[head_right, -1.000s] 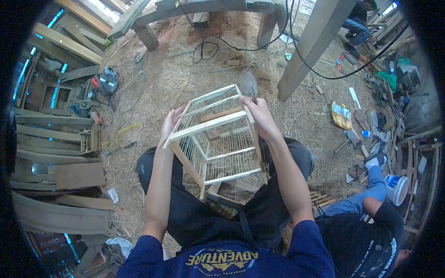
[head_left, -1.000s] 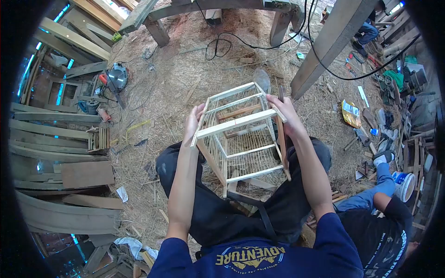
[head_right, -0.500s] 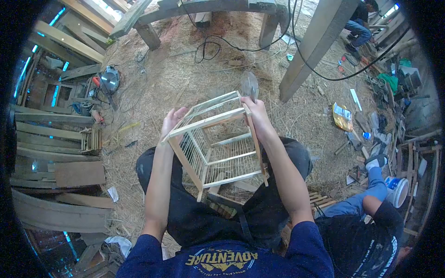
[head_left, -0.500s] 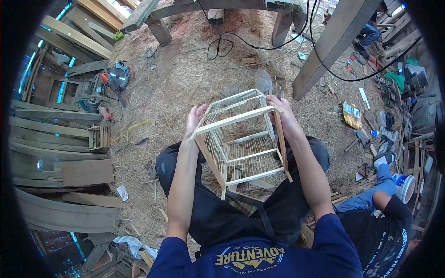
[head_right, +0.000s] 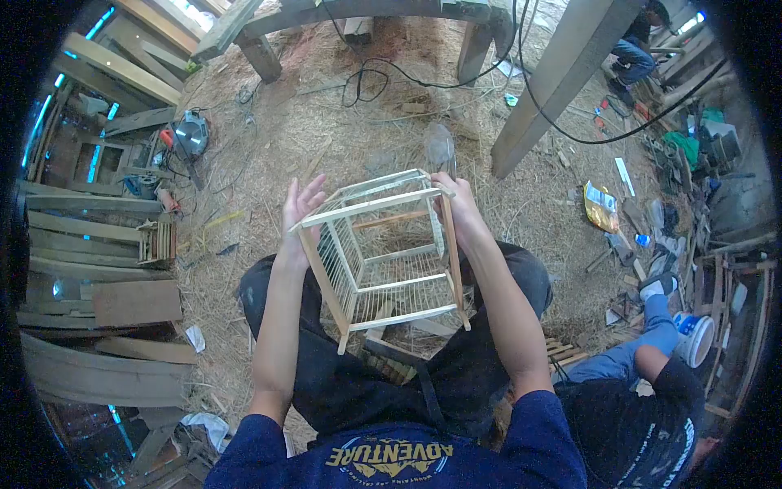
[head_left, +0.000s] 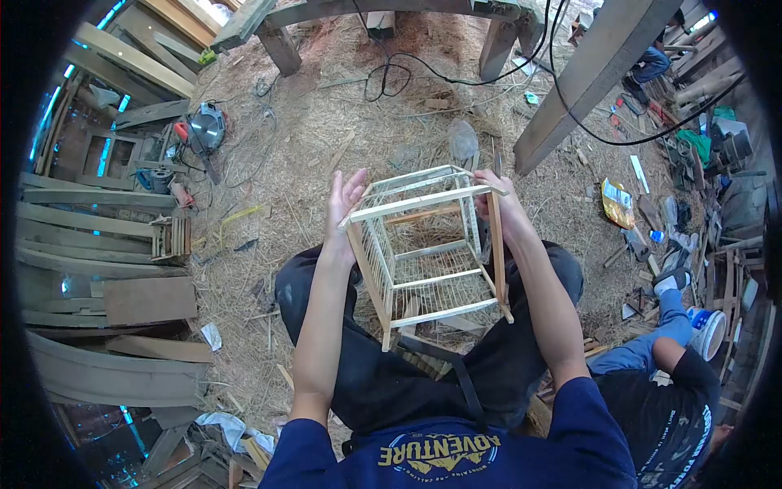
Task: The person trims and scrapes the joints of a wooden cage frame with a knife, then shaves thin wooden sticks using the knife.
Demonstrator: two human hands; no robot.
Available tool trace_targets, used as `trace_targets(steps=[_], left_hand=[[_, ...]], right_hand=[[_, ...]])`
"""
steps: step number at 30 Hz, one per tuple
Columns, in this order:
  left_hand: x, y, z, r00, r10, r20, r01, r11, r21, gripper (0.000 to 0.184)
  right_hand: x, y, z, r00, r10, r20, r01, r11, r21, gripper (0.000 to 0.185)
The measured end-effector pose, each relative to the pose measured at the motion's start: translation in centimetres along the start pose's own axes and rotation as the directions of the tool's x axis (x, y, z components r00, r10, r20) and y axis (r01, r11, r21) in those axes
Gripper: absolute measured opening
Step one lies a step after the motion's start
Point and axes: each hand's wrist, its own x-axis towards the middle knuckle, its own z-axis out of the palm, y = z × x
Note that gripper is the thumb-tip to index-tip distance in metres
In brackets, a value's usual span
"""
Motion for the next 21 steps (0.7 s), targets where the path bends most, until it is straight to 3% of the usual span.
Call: trace_targets(steps=[7,13,18,21], left_hand=[[-0.2,0.0,-0.2,1.000,0.005,-0.012,-0.004,0.994,0.110,0.069],[-0.3,0.5,-1.0,0.969,0.124,0.213,-0.153,0.980,0.125,0.072],[0.8,0.7,-2.3,0.896,0.265,0.357,-0.410,0.801,0.436,0.071],[1.0,0.0,-2.3,0.907,0.223,0.358,-0.391,0.762,0.517,0.070]], right_hand=[[0.4,0.5,-0.3,1.000,-0.017,0.014,0.018,0.998,-0.067,0.029],[-1.1,-0.8,0.8,0.988,-0.152,0.040,0.155,0.981,-0.113,0.028],[-1.4,-1.8,0.5,0.983,-0.177,0.049,0.183,0.966,-0.182,0.024],[-1.3,-2.3,0.4,0.988,-0.117,0.103,0.134,0.975,-0.177,0.023]])
